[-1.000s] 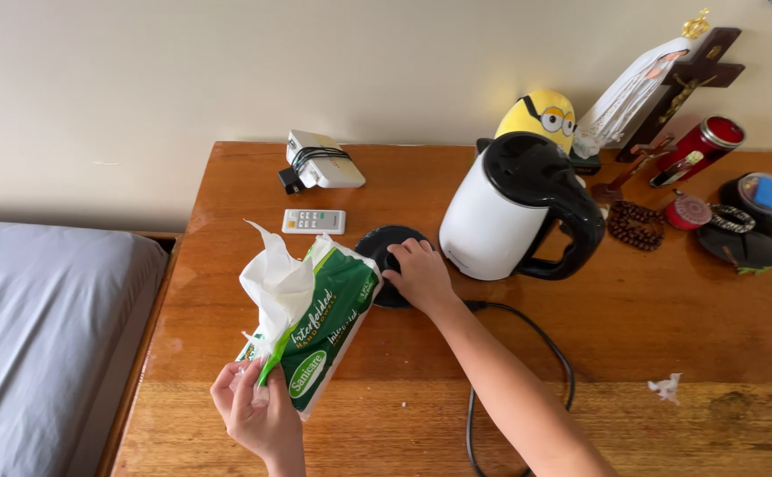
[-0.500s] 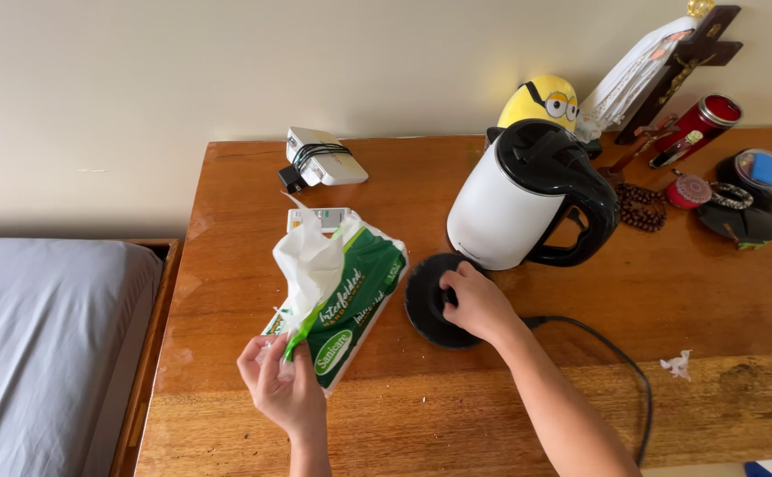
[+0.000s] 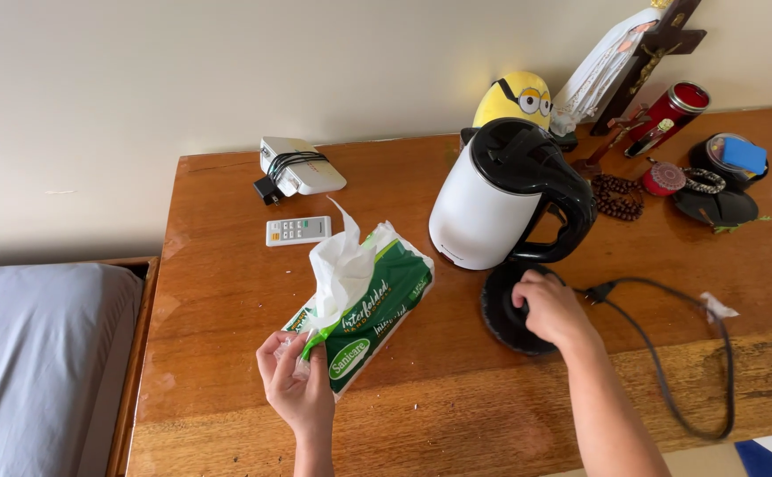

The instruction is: The person moves a tissue pack and a remote control on a wooden table, then walks to a sink to wet and wring out a green cloth. They return to the table and wipe its surface with the cloth, repeating the process of rinsing the cloth at the sink and wiping the table again.

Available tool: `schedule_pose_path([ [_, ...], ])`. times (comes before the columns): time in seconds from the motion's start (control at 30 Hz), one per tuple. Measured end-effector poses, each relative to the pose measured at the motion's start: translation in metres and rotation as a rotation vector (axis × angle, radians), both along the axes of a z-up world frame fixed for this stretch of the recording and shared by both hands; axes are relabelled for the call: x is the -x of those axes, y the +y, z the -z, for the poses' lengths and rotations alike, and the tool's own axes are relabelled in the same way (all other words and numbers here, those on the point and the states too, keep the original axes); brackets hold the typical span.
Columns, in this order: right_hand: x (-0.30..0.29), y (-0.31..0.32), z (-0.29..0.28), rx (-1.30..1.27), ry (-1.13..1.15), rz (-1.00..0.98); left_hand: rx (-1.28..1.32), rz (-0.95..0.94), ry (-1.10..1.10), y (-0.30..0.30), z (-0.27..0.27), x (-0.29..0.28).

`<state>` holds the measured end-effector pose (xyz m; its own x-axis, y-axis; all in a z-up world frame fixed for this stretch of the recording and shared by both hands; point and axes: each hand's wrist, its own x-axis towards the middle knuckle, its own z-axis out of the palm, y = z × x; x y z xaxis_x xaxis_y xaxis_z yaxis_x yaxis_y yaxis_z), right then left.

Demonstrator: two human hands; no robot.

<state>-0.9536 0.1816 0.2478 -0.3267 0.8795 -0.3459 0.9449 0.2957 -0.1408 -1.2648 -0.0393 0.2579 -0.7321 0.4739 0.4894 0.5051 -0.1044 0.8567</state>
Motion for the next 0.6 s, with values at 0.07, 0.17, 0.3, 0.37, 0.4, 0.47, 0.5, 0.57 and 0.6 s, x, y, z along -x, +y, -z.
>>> schedule_pose_path([
  [0.07, -0.015, 0.006, 0.001, -0.072, -0.006, 0.032, -0.007, 0.034, -0.008, 0.002, 0.002, -0.001],
  [0.17, -0.027, 0.009, -0.005, -0.241, 0.078, 0.129, -0.006, 0.071, -0.023, 0.006, 0.004, -0.006],
  [0.3, -0.037, 0.019, 0.009, -0.393, 0.739, 0.31, 0.005, 0.079, -0.021, 0.009, 0.005, -0.011],
  [0.37, -0.025, 0.019, -0.015, -0.322, 1.042, 0.37, 0.019, 0.076, -0.027, 0.011, 0.005, -0.012],
  [0.4, -0.019, 0.018, -0.026, -0.239, 1.347, 0.422, 0.034, 0.067, -0.031, 0.01, 0.005, -0.012],
  [0.47, -0.019, 0.035, -0.01, -0.19, 1.495, 0.383, 0.03, 0.064, -0.025, 0.01, 0.004, -0.013],
  [0.5, -0.019, 0.043, -0.003, -0.139, 1.641, 0.337, 0.024, 0.058, -0.02, 0.011, 0.003, -0.014],
  [0.57, -0.015, 0.053, 0.021, -0.152, 1.69, 0.381, 0.05, 0.055, -0.018, 0.011, 0.004, -0.016],
  [0.6, -0.012, 0.06, 0.032, -0.161, 1.743, 0.414, 0.071, 0.044, -0.014, 0.011, 0.004, -0.017],
])
